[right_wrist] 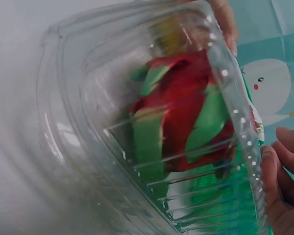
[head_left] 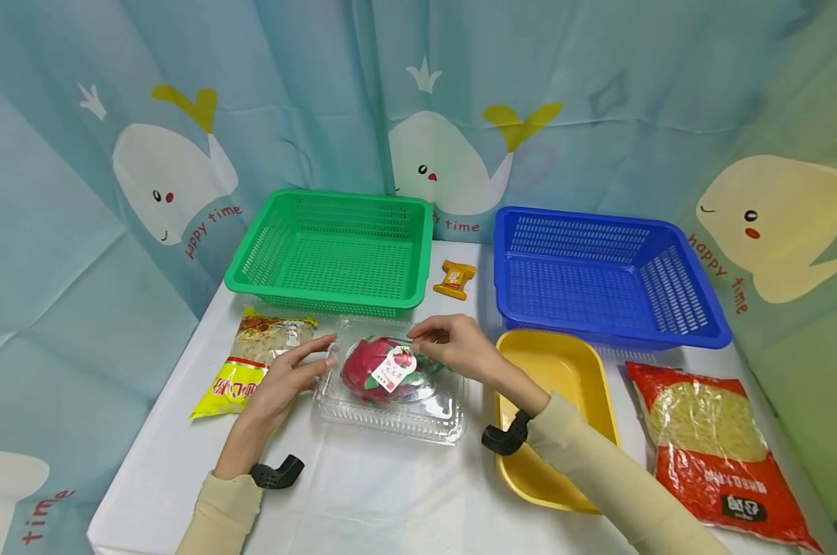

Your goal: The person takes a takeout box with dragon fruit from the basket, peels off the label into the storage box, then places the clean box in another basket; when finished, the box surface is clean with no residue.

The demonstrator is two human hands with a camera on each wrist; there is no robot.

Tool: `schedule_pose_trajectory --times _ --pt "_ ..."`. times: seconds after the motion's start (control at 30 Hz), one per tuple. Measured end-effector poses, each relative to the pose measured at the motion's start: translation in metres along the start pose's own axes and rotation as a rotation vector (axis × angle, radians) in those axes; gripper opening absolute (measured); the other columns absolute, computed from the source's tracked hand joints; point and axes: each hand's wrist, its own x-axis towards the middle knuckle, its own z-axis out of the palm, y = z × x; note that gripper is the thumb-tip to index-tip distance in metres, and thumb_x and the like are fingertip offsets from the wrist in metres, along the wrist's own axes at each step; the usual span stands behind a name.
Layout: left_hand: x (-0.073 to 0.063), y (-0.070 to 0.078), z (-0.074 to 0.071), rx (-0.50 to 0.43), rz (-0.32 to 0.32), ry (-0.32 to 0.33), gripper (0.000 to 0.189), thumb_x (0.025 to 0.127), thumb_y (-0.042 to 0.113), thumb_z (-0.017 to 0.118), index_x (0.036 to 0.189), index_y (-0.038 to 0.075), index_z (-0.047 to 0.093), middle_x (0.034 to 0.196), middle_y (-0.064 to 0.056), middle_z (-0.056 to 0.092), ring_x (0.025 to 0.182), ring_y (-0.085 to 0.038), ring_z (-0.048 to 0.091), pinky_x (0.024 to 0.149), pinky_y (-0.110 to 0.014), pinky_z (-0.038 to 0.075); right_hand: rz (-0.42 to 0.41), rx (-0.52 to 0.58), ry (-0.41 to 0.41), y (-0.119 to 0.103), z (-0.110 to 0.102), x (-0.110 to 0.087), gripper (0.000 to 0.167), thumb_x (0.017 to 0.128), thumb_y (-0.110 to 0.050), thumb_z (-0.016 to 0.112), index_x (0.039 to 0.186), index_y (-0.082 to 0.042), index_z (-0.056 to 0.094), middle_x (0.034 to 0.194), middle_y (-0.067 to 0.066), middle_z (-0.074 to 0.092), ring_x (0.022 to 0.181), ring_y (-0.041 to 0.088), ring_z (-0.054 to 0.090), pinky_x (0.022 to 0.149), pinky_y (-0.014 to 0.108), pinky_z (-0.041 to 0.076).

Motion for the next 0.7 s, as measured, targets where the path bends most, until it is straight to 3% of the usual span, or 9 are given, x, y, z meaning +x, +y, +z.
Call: schedule_pose_trajectory --times 0.33,0.7 --pt "0.000 0.003 -0.001 0.009 0.001 -0.008 0.058 0.099 0.023 0.070 0.152 0.009 0.051 0.156 -0.013 0.044 0.119 -0.018 0.055 0.095 -0.036 0.048 -0.019 -0.096 -0.009 -0.002 0.005 0.004 0.014 0.092 -0.012 0.076 0.104 -0.006 0.080 0.090 0.003 0.075 0.076 0.009 0.061 0.070 0.022 0.053" --pt "-0.004 0.003 -0.001 0.013 -0.001 -0.016 0.058 0.099 0.022 0.069 0.152 0.008 0.050 0.156 -0.016 0.043 0.108 -0.014 0.057 0.083 -0.028 0.051 -0.023 -0.157 0.007 -0.005 0.012 0.005 0.008 0.089 -0.010 0.078 0.096 -0.007 0.079 0.085 0.001 0.071 0.073 0.008 0.057 0.067 0.021 0.049"
